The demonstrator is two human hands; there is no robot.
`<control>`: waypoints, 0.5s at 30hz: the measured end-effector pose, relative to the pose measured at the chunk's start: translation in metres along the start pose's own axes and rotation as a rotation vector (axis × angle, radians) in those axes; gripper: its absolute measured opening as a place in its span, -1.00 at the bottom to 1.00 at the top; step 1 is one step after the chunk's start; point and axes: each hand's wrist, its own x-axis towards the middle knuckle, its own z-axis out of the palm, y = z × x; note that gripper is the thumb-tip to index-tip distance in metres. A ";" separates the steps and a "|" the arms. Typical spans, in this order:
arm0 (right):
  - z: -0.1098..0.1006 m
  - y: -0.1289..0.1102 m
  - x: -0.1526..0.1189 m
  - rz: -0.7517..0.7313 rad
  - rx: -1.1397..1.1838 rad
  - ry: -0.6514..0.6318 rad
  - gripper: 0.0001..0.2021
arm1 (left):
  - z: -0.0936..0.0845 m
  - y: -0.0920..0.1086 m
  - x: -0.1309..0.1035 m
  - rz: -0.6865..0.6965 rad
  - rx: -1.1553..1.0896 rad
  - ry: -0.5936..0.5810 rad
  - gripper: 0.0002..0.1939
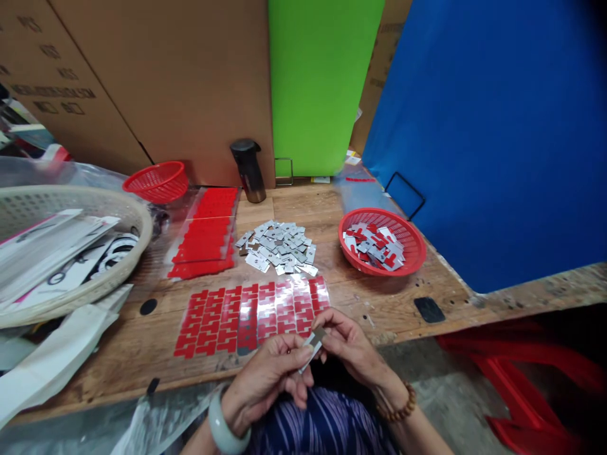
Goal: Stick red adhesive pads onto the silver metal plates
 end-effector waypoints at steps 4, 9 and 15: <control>0.003 0.004 -0.006 -0.033 -0.041 0.063 -0.79 | 0.003 -0.003 0.004 -0.020 -0.084 0.002 -0.77; -0.010 -0.013 -0.003 -0.020 -0.247 0.166 -0.66 | 0.000 0.001 0.010 0.113 0.036 0.178 -0.72; -0.035 -0.019 0.001 -0.151 -0.842 0.489 -0.85 | -0.013 0.018 0.016 0.305 0.195 0.359 -0.70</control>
